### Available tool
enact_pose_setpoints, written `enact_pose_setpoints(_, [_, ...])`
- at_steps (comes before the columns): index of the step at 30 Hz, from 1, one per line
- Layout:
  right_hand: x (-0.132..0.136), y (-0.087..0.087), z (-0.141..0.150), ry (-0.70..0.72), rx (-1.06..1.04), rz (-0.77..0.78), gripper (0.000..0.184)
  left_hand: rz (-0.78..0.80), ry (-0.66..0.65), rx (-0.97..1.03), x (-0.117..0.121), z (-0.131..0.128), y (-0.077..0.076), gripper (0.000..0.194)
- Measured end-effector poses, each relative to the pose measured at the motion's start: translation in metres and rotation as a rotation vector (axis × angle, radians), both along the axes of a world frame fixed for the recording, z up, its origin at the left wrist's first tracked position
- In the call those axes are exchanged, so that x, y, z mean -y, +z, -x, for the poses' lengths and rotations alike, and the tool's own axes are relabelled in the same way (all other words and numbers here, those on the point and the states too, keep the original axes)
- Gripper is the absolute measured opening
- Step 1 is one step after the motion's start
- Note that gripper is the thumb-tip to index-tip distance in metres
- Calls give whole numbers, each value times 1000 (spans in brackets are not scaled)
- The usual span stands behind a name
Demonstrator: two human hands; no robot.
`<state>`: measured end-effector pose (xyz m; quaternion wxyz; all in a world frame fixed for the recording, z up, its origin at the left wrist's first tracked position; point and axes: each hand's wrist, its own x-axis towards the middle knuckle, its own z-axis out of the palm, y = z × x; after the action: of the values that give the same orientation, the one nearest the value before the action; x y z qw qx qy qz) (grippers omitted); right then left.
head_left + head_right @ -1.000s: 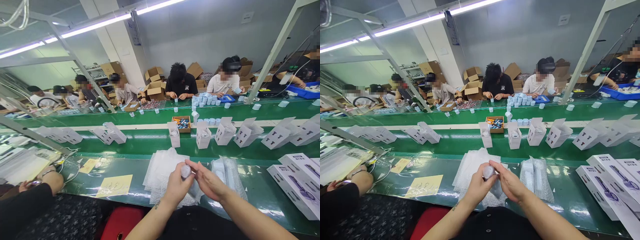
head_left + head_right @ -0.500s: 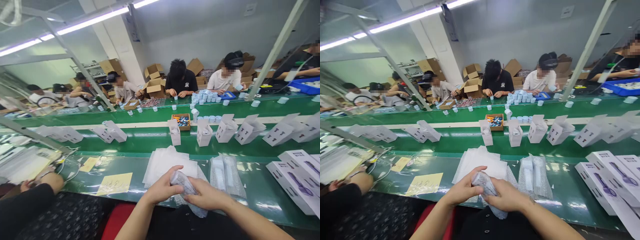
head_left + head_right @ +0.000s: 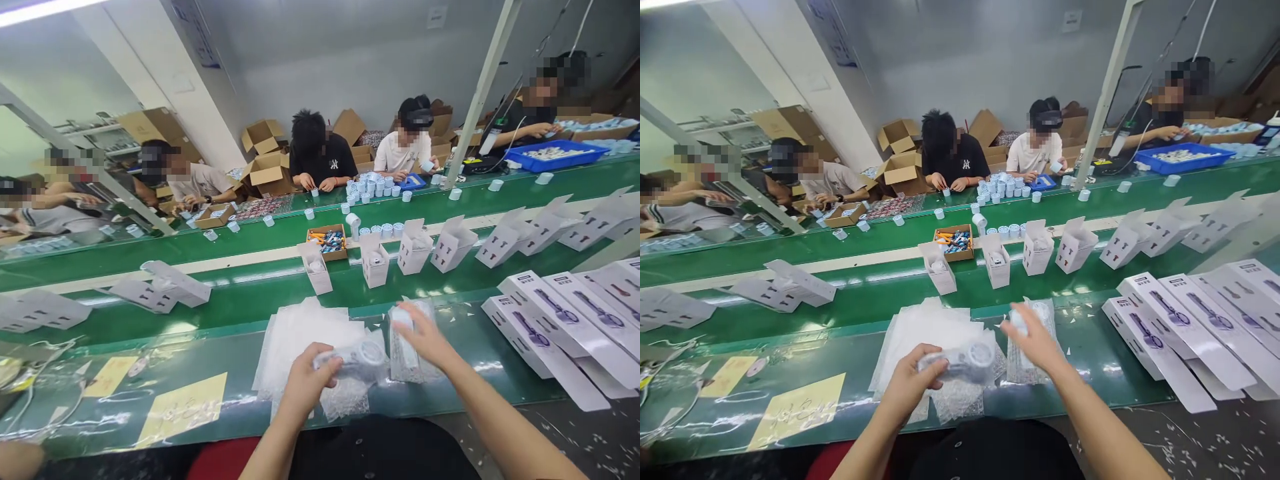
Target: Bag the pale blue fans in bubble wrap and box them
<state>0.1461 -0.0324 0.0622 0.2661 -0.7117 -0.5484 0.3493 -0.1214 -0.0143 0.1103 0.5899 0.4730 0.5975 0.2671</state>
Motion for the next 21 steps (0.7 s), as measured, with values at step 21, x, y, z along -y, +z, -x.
enact_pose_setpoints(21, [7, -101, -39, -182, 499, 139, 74, 312, 376, 155, 6, -184, -154, 18])
